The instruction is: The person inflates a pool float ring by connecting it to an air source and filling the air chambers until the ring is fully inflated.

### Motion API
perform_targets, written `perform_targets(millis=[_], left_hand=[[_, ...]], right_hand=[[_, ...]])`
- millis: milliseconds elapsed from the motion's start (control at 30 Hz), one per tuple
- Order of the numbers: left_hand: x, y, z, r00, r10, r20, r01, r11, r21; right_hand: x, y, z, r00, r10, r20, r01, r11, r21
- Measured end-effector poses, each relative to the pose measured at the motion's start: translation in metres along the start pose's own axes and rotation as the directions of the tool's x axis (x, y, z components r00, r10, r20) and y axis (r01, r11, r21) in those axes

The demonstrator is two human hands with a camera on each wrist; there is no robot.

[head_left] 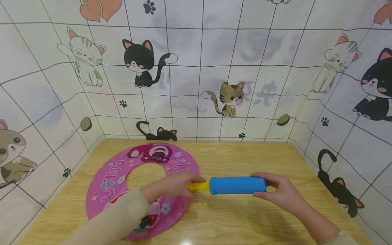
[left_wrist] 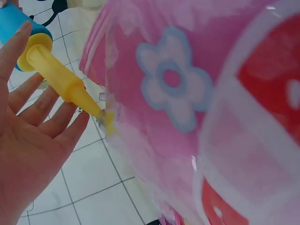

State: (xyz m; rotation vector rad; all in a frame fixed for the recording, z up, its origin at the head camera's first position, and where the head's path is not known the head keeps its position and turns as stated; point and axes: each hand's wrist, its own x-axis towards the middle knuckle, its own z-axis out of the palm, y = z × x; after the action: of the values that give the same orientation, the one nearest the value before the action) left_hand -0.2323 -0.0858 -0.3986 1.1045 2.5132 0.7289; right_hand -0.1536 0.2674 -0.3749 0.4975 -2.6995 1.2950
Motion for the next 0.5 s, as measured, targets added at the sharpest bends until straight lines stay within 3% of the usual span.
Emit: perform_targets(millis=[100,267,500], left_hand=[[0.007,0.000,0.001,1.000,-0.002,0.024,0.002,1.000,-0.026],[0.016,0.001,0.002,0.999,-0.024,0.037,0.030,0.990,-0.141],[0.021,0.001,0.005,0.997,-0.009,0.082,0.035,0.945,-0.324]], right_hand=[[0.001,-0.002,0.002,1.000,-0.001,-0.001,0.001,1.000,0.008],[0.001,-0.003,0.006,0.998,-0.048,-0.034,0.049,0.998,0.031],[0.002,-0.002,0.012,0.993,-0.108,-0.051,0.114,0.987,0.112]])
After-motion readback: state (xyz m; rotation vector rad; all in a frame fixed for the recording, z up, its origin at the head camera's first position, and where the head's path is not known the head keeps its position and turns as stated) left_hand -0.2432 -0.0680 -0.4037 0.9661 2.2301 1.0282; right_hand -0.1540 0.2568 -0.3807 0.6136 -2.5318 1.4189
